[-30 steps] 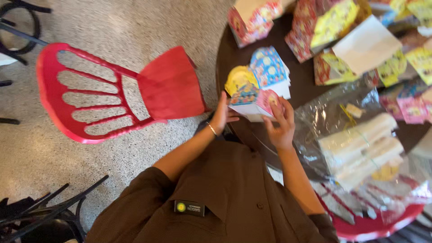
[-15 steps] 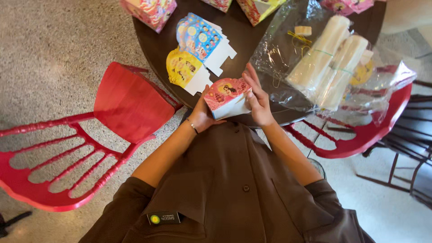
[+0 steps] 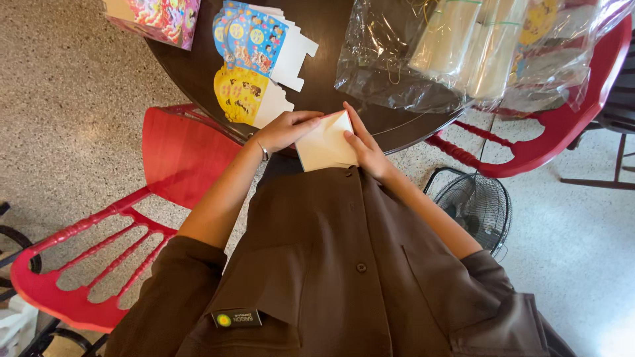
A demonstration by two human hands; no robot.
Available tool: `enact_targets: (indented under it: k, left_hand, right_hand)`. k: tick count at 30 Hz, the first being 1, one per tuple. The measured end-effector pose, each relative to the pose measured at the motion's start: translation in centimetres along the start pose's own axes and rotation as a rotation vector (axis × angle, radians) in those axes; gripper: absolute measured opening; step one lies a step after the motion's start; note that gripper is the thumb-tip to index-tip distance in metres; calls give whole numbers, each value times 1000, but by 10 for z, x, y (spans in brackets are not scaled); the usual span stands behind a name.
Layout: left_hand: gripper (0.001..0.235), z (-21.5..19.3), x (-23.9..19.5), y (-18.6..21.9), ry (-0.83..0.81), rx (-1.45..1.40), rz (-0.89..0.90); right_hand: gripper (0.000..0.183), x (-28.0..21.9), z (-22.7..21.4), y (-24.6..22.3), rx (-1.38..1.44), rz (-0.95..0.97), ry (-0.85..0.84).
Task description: The person folds flat, colorful cardboard pieces into small boxes at a table. They repeatedly pick up a flat piece, fold the sides, and place the finished box on a growing stack. The person also moves a plastic-wrapped bundle of items to a nearby chair.
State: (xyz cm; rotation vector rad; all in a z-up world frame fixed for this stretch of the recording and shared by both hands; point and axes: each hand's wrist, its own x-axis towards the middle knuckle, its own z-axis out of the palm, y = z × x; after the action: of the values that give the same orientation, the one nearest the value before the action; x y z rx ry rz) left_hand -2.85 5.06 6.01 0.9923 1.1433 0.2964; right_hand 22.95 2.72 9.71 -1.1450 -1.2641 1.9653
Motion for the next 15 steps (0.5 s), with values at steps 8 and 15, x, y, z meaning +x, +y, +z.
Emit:
enact_targets:
  k: [8,15]
  left_hand:
    - [55,-8,4,-5,-175,6,222]
    - [58,-9,-8,14,-232,35,212]
  right_hand:
    - [61,13,4,-2,-101,-46,5]
    - [61,23,8,-5,-98,-30,7]
